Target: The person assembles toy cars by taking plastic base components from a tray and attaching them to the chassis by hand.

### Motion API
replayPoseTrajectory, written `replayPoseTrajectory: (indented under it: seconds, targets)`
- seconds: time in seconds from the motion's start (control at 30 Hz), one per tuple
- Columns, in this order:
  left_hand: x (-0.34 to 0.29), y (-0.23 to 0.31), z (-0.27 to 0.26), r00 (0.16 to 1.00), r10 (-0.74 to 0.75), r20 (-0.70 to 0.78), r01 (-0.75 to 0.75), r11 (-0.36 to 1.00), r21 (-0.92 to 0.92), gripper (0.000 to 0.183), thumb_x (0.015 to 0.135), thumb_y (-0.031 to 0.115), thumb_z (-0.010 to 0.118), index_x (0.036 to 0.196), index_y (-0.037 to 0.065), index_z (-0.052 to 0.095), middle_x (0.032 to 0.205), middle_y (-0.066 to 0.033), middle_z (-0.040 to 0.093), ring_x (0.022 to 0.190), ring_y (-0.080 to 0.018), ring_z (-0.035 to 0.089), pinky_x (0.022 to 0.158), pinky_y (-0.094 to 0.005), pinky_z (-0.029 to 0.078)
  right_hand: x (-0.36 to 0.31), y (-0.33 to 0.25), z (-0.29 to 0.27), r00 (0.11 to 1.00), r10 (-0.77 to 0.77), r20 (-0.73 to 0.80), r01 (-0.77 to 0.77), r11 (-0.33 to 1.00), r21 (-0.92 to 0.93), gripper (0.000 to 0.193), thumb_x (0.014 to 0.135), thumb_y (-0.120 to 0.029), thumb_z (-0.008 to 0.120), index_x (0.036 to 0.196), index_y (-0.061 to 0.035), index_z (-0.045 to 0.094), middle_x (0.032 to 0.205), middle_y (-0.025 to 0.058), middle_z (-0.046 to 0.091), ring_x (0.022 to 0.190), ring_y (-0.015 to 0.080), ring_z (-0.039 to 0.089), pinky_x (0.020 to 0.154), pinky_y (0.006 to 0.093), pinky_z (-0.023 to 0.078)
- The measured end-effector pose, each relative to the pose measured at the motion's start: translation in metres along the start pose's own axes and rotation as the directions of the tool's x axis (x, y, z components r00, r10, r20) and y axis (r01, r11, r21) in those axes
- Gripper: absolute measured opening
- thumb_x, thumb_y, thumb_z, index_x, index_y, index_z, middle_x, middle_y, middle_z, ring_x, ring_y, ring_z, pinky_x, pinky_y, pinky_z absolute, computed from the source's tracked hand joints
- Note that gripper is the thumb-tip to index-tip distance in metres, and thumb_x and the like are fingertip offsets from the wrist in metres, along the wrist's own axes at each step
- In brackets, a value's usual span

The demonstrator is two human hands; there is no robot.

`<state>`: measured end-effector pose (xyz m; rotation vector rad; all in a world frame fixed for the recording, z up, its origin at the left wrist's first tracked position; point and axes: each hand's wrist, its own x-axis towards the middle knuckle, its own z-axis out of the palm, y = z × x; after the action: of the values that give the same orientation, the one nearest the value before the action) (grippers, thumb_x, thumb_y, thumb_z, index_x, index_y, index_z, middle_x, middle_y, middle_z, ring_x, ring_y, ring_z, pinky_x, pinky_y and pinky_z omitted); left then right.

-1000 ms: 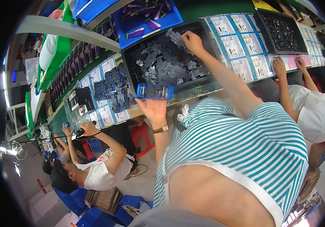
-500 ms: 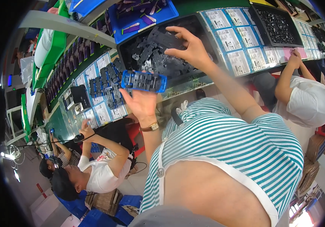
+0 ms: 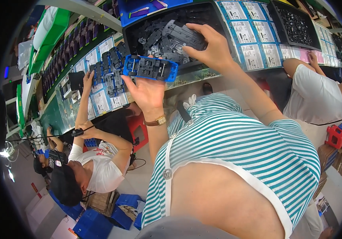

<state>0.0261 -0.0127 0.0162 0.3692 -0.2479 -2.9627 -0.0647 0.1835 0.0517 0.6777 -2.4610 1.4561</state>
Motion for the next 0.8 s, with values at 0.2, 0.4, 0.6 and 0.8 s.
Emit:
replayPoseTrajectory:
  seconds: [0.2, 0.4, 0.6, 0.8]
  targets:
    - [-0.01, -0.003, 0.005, 0.995, 0.09, -0.032, -0.088, 0.995, 0.049, 0.072, 0.091, 0.066, 0.045, 0.136, 0.009, 0.049, 0.135, -0.0112, 0.054, 0.128, -0.0284, 0.046, 0.112, -0.0484, 0.029, -0.01, -0.043, 0.014, 0.978, -0.156, 0.141, 0.139, 0.983, 0.123, 0.055, 0.071, -0.018, 0.082, 0.12, -0.0016, 0.062, 0.11, 0.0154, 0.066, 0.098, 0.0256, 0.066, 0.084, 0.033, 0.053]
    - [-0.015, -0.009, 0.0, 0.99, 0.141, -0.02, -0.139, 0.987, 0.082, 0.071, 0.091, 0.065, 0.048, 0.133, 0.008, 0.051, 0.134, -0.0065, 0.055, 0.124, -0.0225, 0.05, 0.108, -0.0404, 0.036, -0.018, -0.048, 0.052, 0.939, -0.299, 0.173, 0.285, 0.953, 0.101, 0.055, 0.07, -0.018, 0.08, 0.118, 0.0003, 0.061, 0.121, 0.0168, 0.062, 0.107, 0.0323, 0.063, 0.089, 0.0377, 0.053]
    - [-0.018, -0.014, 0.002, 0.976, 0.216, 0.014, -0.216, 0.963, 0.164, 0.068, 0.093, 0.062, 0.048, 0.135, 0.007, 0.047, 0.132, -0.0071, 0.054, 0.122, -0.0229, 0.05, 0.108, -0.0399, 0.036, -0.019, -0.049, 0.065, 0.936, -0.291, 0.198, 0.284, 0.957, 0.06, 0.055, 0.07, -0.017, 0.08, 0.119, 0.0, 0.061, 0.122, 0.0163, 0.062, 0.108, 0.0327, 0.062, 0.09, 0.0385, 0.052]
    - [-0.016, -0.016, -0.006, 0.957, 0.287, 0.038, -0.28, 0.884, 0.376, 0.043, 0.097, 0.034, 0.057, 0.131, 0.009, 0.047, 0.126, -0.0068, 0.056, 0.117, -0.0205, 0.053, 0.102, -0.0375, 0.044, -0.024, -0.051, 0.074, 0.941, -0.285, 0.182, 0.295, 0.955, -0.035, 0.058, 0.068, -0.015, 0.08, 0.121, -0.0017, 0.06, 0.121, 0.0161, 0.062, 0.108, 0.0326, 0.063, 0.091, 0.0386, 0.053]
